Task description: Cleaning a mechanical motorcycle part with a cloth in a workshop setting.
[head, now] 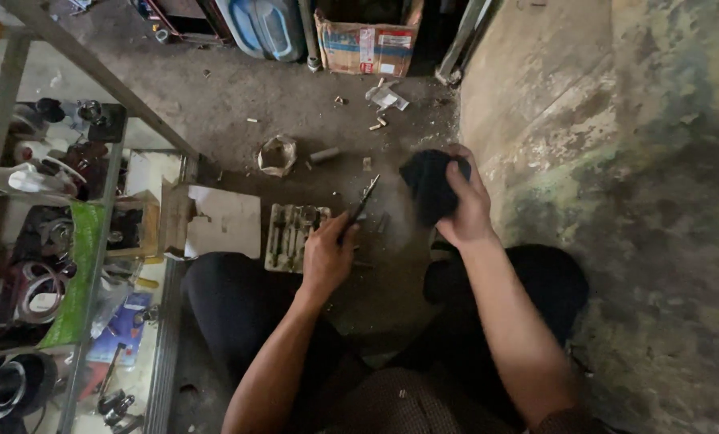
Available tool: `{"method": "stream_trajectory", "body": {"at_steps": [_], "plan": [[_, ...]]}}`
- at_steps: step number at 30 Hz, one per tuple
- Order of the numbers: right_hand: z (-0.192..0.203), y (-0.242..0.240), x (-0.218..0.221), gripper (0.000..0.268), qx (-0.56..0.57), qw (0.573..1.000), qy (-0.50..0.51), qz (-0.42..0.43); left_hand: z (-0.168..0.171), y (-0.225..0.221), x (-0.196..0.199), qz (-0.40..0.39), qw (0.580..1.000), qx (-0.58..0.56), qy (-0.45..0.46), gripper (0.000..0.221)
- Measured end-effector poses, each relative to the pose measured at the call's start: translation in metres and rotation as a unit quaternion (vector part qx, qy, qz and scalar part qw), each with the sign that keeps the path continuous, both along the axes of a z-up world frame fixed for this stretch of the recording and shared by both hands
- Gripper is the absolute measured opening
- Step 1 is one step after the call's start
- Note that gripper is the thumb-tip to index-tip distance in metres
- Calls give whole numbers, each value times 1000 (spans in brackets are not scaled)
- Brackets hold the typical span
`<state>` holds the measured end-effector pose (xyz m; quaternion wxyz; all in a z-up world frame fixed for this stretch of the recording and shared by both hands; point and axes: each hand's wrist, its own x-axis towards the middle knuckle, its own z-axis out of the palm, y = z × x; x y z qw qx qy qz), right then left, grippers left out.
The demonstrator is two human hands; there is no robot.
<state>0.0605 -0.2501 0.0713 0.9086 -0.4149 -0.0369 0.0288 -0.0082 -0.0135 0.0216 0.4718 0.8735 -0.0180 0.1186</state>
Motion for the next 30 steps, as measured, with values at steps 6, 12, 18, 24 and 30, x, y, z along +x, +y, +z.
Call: {"method": "stream_trajectory", "body": {"at_steps": [6, 12, 18, 24, 30], "plan": [[-1, 6, 29, 28, 7, 998, -26, 53, 0, -5, -1, -30, 999, 35, 27, 33], [-24, 24, 25, 50, -502, 825, -225, -131, -6, -12, -2, -24, 998, 48, -29, 29], [-31, 25, 8, 47, -419, 906, -31, -49, -1, -23, -2, -83, 996, 24, -5, 31], [-50, 37, 6, 54, -357, 908, -128, -175, 2, -45, -3, -55, 995, 82, -36, 32], [-74, 19, 25, 61, -342, 926, 27, -157, 12, -55, 0, -77, 995, 19, -55, 19]]}}
